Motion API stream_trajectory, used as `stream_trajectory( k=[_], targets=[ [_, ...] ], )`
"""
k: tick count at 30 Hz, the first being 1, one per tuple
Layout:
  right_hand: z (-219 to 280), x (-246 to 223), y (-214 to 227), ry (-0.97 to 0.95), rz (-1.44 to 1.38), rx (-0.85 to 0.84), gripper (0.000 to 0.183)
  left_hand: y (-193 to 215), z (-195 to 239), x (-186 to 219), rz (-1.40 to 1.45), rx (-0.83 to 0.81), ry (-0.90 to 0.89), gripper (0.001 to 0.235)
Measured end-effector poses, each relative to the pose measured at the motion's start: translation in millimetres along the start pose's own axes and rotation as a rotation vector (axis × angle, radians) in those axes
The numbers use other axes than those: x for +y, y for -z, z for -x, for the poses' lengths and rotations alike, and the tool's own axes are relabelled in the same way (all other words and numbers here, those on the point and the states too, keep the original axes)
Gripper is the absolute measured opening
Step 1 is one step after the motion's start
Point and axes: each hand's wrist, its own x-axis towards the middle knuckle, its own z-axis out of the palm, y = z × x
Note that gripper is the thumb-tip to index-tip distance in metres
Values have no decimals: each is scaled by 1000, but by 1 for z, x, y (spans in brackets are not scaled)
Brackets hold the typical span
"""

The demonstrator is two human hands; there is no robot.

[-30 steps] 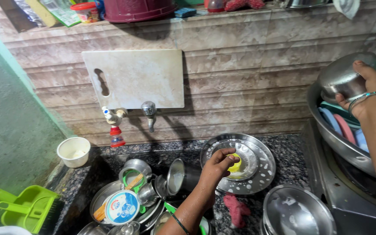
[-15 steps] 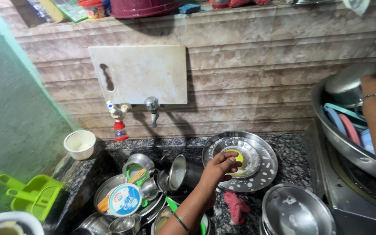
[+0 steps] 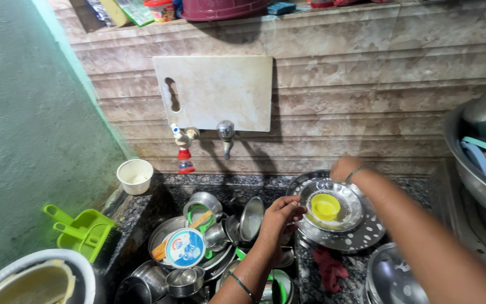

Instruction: The person rinses multiple stainless steel dishes and a plastic bowl under running water in a kitchen sink. They handle each item one at a time, turning them over and rinsing both sides before placing them aside.

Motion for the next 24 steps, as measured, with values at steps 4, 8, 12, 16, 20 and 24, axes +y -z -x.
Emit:
stream_trajectory(
  k=[4, 8, 12, 16, 20, 24],
  targets=[
    [32, -54, -72, -297, 56, -257, 46, 38, 3, -7, 16, 67, 5, 31],
    [57, -72, -108, -344, 180, -307, 48, 83, 15, -8, 110, 146, 11, 32],
    [56, -75, -113, -347, 226, -192, 44, 124, 27, -11, 120, 207, 10, 36],
    [32, -98, -99, -389, 125, -187, 46, 155, 20, -33, 130, 225, 14, 37],
    [12, -155, -90, -279, -24, -163, 46, 178, 5, -55, 259, 205, -44, 42],
    [13, -239, -125, 231, -183, -318, 40, 197, 1, -58, 335, 288, 138, 52]
  ],
)
